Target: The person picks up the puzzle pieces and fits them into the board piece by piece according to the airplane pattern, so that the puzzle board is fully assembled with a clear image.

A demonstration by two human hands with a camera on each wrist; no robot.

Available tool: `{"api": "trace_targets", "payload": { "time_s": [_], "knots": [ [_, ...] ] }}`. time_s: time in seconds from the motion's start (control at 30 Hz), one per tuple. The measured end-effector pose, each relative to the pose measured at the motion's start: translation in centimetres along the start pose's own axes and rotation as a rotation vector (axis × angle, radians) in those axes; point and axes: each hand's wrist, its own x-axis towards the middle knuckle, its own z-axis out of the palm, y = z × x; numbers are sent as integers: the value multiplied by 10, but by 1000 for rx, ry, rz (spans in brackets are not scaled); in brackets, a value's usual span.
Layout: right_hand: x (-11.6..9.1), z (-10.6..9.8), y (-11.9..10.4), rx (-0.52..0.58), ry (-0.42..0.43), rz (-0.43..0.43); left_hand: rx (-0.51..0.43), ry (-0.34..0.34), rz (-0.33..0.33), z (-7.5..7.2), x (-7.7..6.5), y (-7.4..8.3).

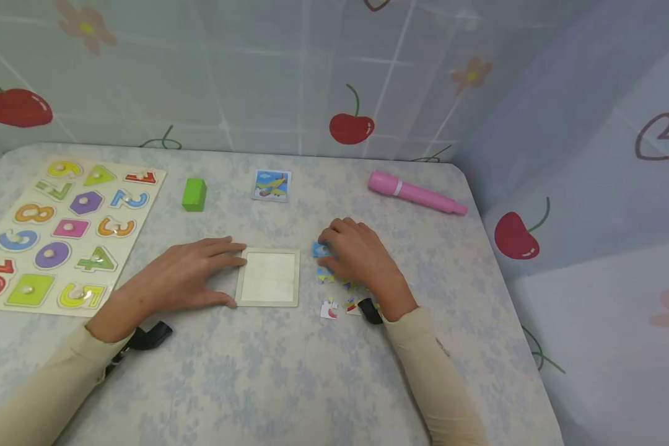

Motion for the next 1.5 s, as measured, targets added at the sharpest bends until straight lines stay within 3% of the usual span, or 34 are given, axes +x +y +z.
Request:
{"api": "trace_targets", "payload": {
  "time_s": [0.57,0.93,1.5],
  "knots": [
    [30,-13,-42,31,-19,-35,1,-4,-9,1,2,-1],
    [44,-1,-61,-12,-80,-58,-6,15,-11,2,1,0],
    [51,16,-85,-76,-67,-123,-7,55,6,3,-2,-2]
  ]
}}
